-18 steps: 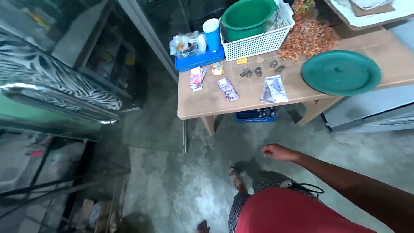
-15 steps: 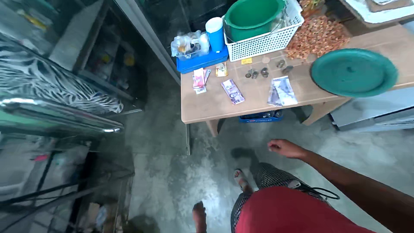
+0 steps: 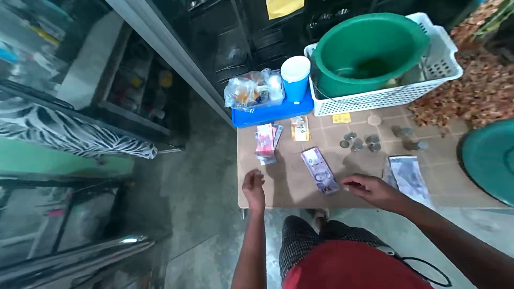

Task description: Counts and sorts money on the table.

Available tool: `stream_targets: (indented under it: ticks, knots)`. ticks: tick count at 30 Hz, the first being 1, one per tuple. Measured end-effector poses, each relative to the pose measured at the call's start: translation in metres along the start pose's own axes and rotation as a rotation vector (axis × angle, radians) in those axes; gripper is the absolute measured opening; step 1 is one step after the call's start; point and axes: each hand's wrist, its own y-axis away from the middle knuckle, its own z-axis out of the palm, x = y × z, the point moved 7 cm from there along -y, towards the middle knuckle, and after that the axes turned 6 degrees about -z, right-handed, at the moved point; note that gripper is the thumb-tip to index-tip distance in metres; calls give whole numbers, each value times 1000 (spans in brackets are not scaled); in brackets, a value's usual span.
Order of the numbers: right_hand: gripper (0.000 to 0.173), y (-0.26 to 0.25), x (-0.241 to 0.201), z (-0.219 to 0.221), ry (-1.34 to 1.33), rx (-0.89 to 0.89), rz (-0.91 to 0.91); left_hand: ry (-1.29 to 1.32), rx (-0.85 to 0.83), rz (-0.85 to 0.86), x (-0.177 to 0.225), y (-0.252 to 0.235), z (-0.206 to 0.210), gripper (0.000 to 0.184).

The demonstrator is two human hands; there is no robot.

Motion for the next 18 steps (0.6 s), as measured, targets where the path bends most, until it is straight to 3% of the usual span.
stream_targets:
  ticks: [5,8,9,12,18]
  knots:
    - [30,-11,-9,0,-44,118,92,260,51,-39,57,-119,54,33]
    - [29,9,4,6,-63,201,259,298,-73,-195,59,-178,84,58]
    - [30,16,7,7,-86,220,314,293,-116,-218,58,-191,90,56]
    - [29,31,8,8,-123,286,407,222,-208,-202,61,-208,99,34]
    - [30,27,10,20,-119,385,428,55,-72,-34,92,-206,78,30]
